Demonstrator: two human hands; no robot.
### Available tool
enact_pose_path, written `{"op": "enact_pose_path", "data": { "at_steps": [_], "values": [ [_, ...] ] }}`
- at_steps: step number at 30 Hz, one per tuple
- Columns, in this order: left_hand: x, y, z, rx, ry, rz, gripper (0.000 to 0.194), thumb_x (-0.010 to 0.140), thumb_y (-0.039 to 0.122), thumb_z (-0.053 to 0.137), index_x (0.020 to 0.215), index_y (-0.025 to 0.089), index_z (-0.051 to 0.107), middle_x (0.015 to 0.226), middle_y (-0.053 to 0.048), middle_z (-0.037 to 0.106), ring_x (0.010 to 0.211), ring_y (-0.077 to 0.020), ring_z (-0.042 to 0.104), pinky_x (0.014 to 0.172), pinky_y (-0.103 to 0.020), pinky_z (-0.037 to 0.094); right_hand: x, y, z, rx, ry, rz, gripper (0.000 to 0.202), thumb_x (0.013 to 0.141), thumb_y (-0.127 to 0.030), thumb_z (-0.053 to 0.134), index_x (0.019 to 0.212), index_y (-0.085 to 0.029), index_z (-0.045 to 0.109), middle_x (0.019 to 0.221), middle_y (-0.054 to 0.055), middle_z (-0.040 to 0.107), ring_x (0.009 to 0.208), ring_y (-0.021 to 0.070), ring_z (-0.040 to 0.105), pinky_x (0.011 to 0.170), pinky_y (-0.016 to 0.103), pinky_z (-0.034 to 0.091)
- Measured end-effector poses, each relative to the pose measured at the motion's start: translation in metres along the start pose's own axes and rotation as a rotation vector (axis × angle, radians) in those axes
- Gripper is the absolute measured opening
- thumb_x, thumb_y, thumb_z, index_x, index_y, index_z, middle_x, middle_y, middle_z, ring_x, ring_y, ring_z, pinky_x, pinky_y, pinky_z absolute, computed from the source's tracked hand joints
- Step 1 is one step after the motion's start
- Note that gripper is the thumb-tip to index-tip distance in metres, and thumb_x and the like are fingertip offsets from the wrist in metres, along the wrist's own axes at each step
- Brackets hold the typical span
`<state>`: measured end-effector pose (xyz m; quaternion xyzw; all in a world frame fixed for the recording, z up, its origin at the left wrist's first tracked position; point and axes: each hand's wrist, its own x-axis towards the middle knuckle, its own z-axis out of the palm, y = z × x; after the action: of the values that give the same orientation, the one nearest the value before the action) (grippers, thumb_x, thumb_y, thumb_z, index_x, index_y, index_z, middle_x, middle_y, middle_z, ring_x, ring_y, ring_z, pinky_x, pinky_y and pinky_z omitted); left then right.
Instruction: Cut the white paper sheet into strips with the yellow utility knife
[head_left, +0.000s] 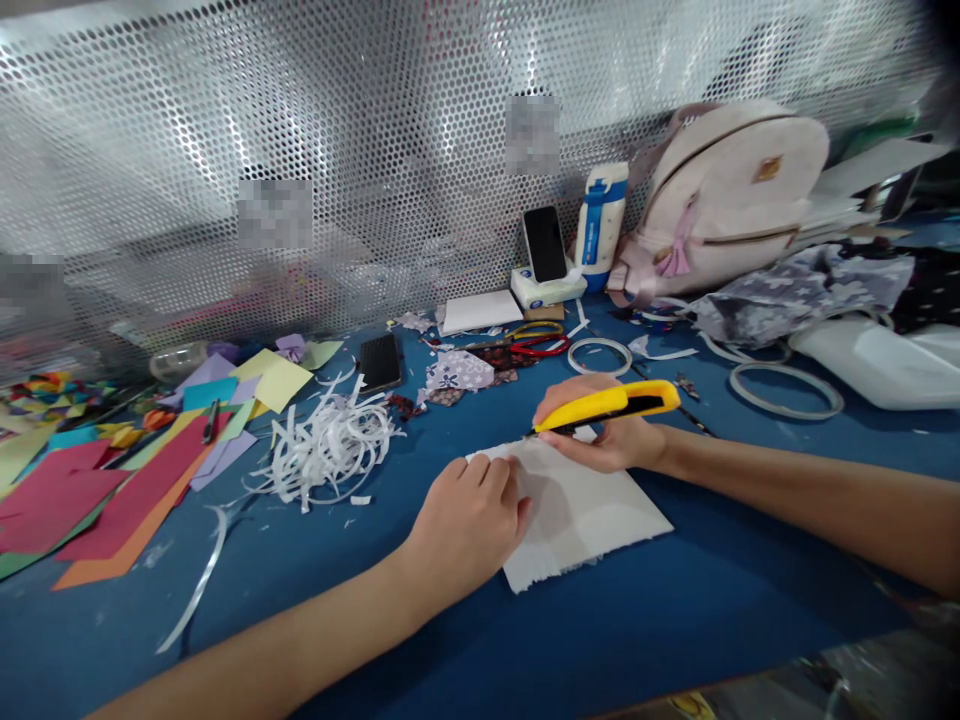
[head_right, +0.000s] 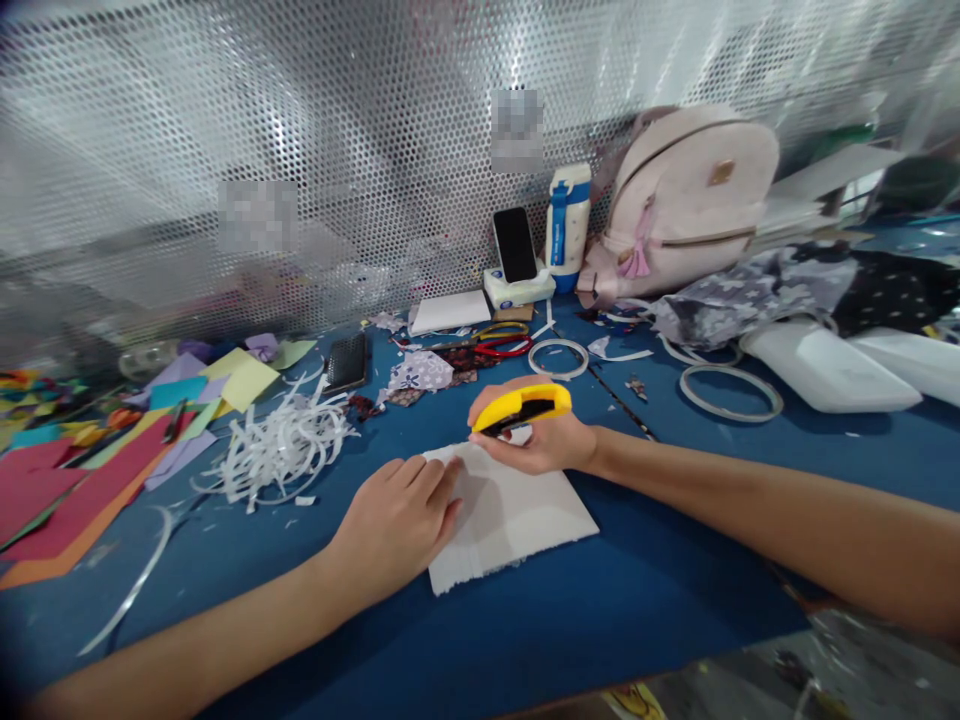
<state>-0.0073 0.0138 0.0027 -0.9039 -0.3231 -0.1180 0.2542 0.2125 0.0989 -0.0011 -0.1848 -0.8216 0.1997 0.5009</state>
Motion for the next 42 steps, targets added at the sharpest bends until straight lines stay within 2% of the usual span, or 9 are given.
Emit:
{"op": "enact_pose_path", "data": {
  "at_steps": [7, 10, 13, 16, 23, 30, 35, 38, 42],
  "values": [
    [0.000, 0.000, 0.000, 0.017, 0.006, 0.014, 0.026, 0.098, 0.031, 0.064, 0.101, 0.007, 0.073, 0.085, -0.009, 0.069, 0.078, -0.0222, 0.065, 0.063, -0.033, 0.051, 0.000, 0.000, 0.001, -0.007, 0.094, -0.001, 0.011, 0.091, -0.031, 0.070, 0.089, -0.022, 0.066, 0.084, 0.005, 0.070, 0.076, 0.0200, 0.067, 0.070, 0.035, 0.056],
    [-0.001, 0.000, 0.002, 0.027, -0.010, 0.017, 0.030, 0.097, 0.034, 0.066, 0.104, 0.005, 0.071, 0.084, -0.008, 0.068, 0.079, -0.0217, 0.067, 0.064, -0.032, 0.054, 0.000, 0.000, 0.001, 0.004, 0.133, 0.047, 0.013, 0.094, -0.034, 0.068, 0.091, -0.021, 0.066, 0.084, 0.005, 0.069, 0.071, 0.0181, 0.065, 0.064, 0.032, 0.054],
    [-0.002, 0.000, 0.004, 0.037, -0.046, 0.012, 0.030, 0.100, 0.038, 0.065, 0.108, 0.010, 0.068, 0.089, -0.005, 0.068, 0.080, -0.0183, 0.068, 0.067, -0.031, 0.057, 0.000, 0.001, 0.001, 0.020, 0.168, 0.107, 0.015, 0.097, -0.034, 0.064, 0.094, -0.020, 0.065, 0.088, 0.004, 0.068, 0.062, 0.0137, 0.059, 0.054, 0.029, 0.049],
    [-0.004, 0.000, 0.006, 0.038, -0.080, 0.013, 0.027, 0.102, 0.039, 0.063, 0.112, 0.013, 0.065, 0.098, -0.004, 0.068, 0.082, -0.0161, 0.068, 0.071, -0.031, 0.059, 0.001, 0.003, 0.002, 0.042, 0.118, 0.139, 0.015, 0.095, -0.035, 0.068, 0.094, -0.019, 0.067, 0.088, 0.004, 0.067, 0.062, 0.0126, 0.058, 0.051, 0.026, 0.047],
    [-0.006, -0.001, 0.008, 0.017, -0.126, 0.019, 0.028, 0.102, 0.037, 0.064, 0.118, 0.014, 0.064, 0.109, -0.007, 0.068, 0.090, -0.0182, 0.069, 0.076, -0.035, 0.060, 0.003, 0.001, 0.006, 0.103, -0.072, 0.163, 0.020, 0.091, -0.038, 0.073, 0.097, -0.019, 0.070, 0.093, 0.006, 0.073, 0.075, 0.0168, 0.066, 0.057, 0.027, 0.052],
    [-0.004, -0.001, 0.005, 0.023, -0.136, 0.015, 0.026, 0.102, 0.037, 0.063, 0.114, 0.013, 0.065, 0.102, -0.005, 0.068, 0.086, -0.0172, 0.069, 0.073, -0.033, 0.060, 0.003, -0.001, 0.003, 0.116, -0.095, 0.143, 0.019, 0.093, -0.036, 0.071, 0.098, -0.019, 0.068, 0.092, 0.006, 0.072, 0.074, 0.0159, 0.064, 0.058, 0.027, 0.051],
    [-0.001, 0.000, 0.001, 0.026, -0.142, 0.003, 0.026, 0.102, 0.038, 0.063, 0.109, 0.013, 0.066, 0.096, -0.004, 0.068, 0.083, -0.0168, 0.069, 0.071, -0.032, 0.060, 0.007, -0.006, 0.001, 0.132, -0.152, 0.072, 0.019, 0.090, -0.038, 0.073, 0.091, -0.020, 0.070, 0.087, 0.005, 0.073, 0.078, 0.0184, 0.068, 0.070, 0.032, 0.058],
    [-0.001, 0.000, 0.002, 0.023, -0.153, 0.006, 0.026, 0.102, 0.038, 0.063, 0.111, 0.013, 0.065, 0.100, -0.005, 0.068, 0.085, -0.0169, 0.069, 0.073, -0.032, 0.060, 0.007, -0.007, 0.001, 0.123, -0.115, 0.085, 0.020, 0.090, -0.040, 0.072, 0.094, -0.021, 0.067, 0.089, 0.006, 0.072, 0.081, 0.0199, 0.068, 0.074, 0.034, 0.058],
    [-0.003, 0.000, 0.004, 0.018, -0.164, 0.016, 0.027, 0.102, 0.036, 0.064, 0.116, 0.014, 0.064, 0.105, -0.006, 0.068, 0.088, -0.0177, 0.069, 0.075, -0.034, 0.060, 0.004, -0.002, 0.002, 0.111, -0.071, 0.132, 0.021, 0.092, -0.040, 0.071, 0.098, -0.020, 0.066, 0.092, 0.007, 0.072, 0.079, 0.0193, 0.067, 0.064, 0.031, 0.055]
  ]
}}
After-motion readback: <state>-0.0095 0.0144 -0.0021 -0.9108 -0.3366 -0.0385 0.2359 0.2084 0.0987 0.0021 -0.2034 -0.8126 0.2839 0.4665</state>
